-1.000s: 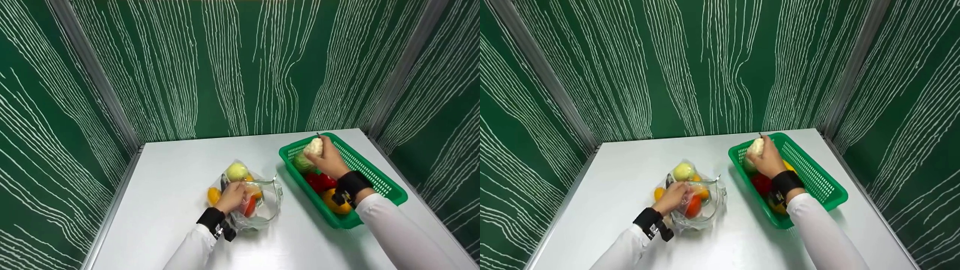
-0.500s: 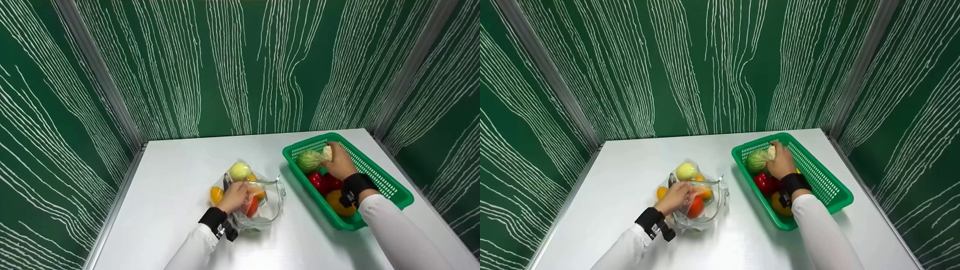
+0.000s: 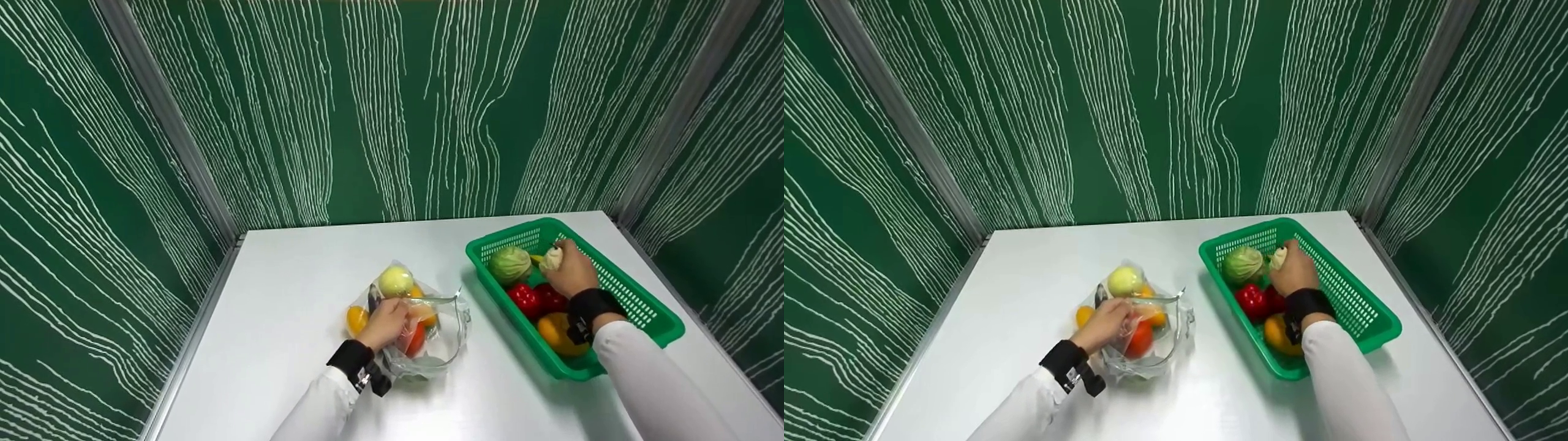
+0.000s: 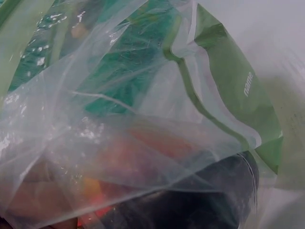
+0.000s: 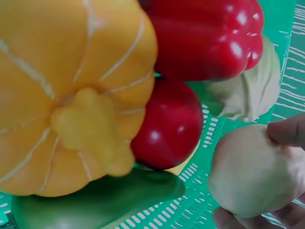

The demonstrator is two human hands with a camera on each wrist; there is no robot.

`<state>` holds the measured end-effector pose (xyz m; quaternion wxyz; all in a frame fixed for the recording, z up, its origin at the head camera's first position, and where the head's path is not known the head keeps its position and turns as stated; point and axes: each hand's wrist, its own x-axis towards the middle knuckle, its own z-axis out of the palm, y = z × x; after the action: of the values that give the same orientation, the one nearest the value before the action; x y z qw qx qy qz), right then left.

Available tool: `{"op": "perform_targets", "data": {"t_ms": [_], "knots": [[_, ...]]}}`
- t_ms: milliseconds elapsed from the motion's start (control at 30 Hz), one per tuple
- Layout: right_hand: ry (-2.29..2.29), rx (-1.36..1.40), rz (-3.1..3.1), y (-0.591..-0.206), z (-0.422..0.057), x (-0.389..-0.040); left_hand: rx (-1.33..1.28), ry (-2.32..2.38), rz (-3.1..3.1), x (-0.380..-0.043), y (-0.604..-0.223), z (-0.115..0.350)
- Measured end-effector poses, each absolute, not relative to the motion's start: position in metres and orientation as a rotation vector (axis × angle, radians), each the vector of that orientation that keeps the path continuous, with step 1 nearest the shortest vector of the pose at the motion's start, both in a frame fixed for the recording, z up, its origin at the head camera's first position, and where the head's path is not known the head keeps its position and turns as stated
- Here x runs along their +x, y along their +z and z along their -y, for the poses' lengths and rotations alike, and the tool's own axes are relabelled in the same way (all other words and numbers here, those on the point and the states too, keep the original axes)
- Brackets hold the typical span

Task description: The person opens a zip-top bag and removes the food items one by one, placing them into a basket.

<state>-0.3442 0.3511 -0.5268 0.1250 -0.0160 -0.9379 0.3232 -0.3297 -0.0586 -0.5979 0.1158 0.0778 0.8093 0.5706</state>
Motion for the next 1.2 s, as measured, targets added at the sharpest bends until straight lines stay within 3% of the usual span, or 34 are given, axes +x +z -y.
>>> {"op": "perform_targets", "data": {"t_ms": [300,533,700,933,1200], "knots": [[0.987,-0.159,2.773,-0.534,-0.357,-0.346,0.248,1.675,-2.366,-0.325,-0.591,0.059],[0.966,-0.013,2.768,-0.543,-0.358,-0.348,0.239,1.686,-2.345,-0.326,-0.594,0.059],[0.926,0.005,2.785,-0.545,-0.360,-0.348,0.243,1.679,-2.348,-0.312,-0.574,0.058],[0.903,-0.020,2.826,-0.548,-0.366,-0.346,0.249,1.668,-2.388,-0.330,-0.601,0.059],[0.833,-0.024,2.876,-0.549,-0.368,-0.348,0.291,1.669,-2.422,-0.332,-0.603,0.059]]}}
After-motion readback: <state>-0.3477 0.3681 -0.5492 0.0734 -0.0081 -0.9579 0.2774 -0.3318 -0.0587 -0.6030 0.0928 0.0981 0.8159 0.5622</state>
